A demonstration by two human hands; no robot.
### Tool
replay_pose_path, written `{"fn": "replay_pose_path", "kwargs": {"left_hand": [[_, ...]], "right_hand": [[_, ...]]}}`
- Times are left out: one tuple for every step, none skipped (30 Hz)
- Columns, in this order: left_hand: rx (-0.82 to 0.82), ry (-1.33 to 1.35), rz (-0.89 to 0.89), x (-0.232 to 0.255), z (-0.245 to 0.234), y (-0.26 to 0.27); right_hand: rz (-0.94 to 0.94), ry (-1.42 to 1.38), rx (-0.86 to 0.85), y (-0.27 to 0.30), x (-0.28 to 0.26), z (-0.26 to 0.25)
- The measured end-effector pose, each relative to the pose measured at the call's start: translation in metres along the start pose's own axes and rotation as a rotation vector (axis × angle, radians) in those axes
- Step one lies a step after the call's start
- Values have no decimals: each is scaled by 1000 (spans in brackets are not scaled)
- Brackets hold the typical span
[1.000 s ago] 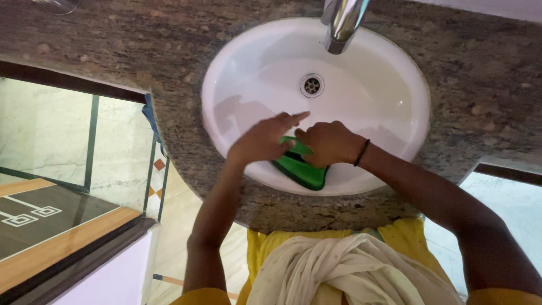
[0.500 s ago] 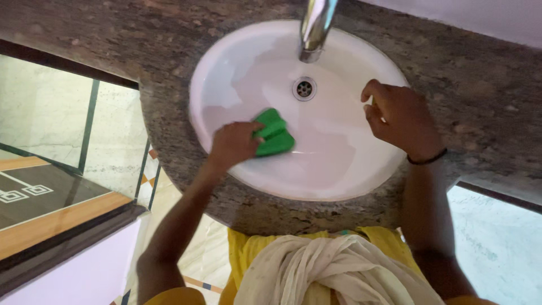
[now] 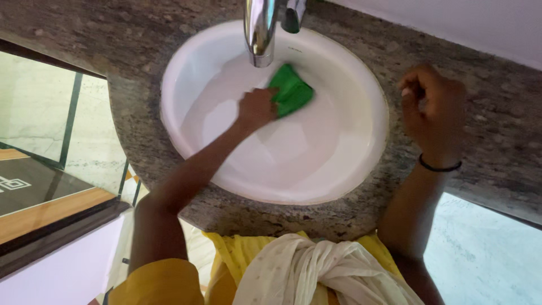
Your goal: The person scrubs a white bathroom sink using a green sponge. They wipe the basin, faucet, and drain area repeatedly with circular and back-and-forth motions.
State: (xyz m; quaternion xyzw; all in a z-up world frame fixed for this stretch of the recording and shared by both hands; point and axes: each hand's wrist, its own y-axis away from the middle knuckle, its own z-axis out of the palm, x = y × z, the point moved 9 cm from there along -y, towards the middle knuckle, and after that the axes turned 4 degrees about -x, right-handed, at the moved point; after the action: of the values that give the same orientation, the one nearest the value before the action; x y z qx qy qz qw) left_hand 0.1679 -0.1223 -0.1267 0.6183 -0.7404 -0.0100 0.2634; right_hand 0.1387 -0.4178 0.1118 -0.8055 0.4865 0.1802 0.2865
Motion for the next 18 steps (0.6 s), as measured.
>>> {"fn": "replay_pose_path", "kwargs": {"left_hand": [[-10, 33, 47, 18, 8, 2], [-79, 55, 160, 39, 20, 8], [-145, 77, 275, 54, 26, 16], [-317, 133, 362, 60, 37, 28], [-487, 190, 447, 61, 43, 45], [-657, 248, 534, 57, 46, 63], [-716, 397, 626, 49, 33, 77], [-772, 547, 717, 40, 18, 92], [-802, 410, 568, 13, 20, 92], [-826, 273, 420, -16, 19, 93], [-737, 115, 328, -44, 6, 86], [-642, -39, 237, -69, -9, 75], [-598, -87, 117, -90, -18, 64], [-553, -134, -3, -109, -27, 54], [-418, -141, -23, -114, -40, 38], [-284, -147, -43, -114, -50, 25], [-179, -155, -22, -105, -52, 16], [-74, -164, -1, -91, -52, 7]], "right_hand": [[12, 21, -16, 2, 2, 2], [24, 42, -32, 3, 4, 4], [33, 65, -46, 1, 5, 6], [58, 82, -77, 0, 6, 10], [81, 98, -111, -3, 6, 15], [104, 114, -144, -5, 6, 20], [84, 87, -161, -6, 2, 23], [63, 59, -178, -8, -3, 27], [43, 32, -193, -9, -7, 30], [89, 46, -228, -9, -6, 34], [135, 61, -263, -9, -5, 38], [181, 75, -297, -8, -3, 41], [172, 76, -283, -8, -5, 41], [164, 76, -269, -8, -6, 41], [158, 79, -253, -8, -7, 39], [137, 80, -236, -8, -8, 36], [116, 80, -217, -8, -9, 33], [96, 81, -198, -8, -9, 30]]}}
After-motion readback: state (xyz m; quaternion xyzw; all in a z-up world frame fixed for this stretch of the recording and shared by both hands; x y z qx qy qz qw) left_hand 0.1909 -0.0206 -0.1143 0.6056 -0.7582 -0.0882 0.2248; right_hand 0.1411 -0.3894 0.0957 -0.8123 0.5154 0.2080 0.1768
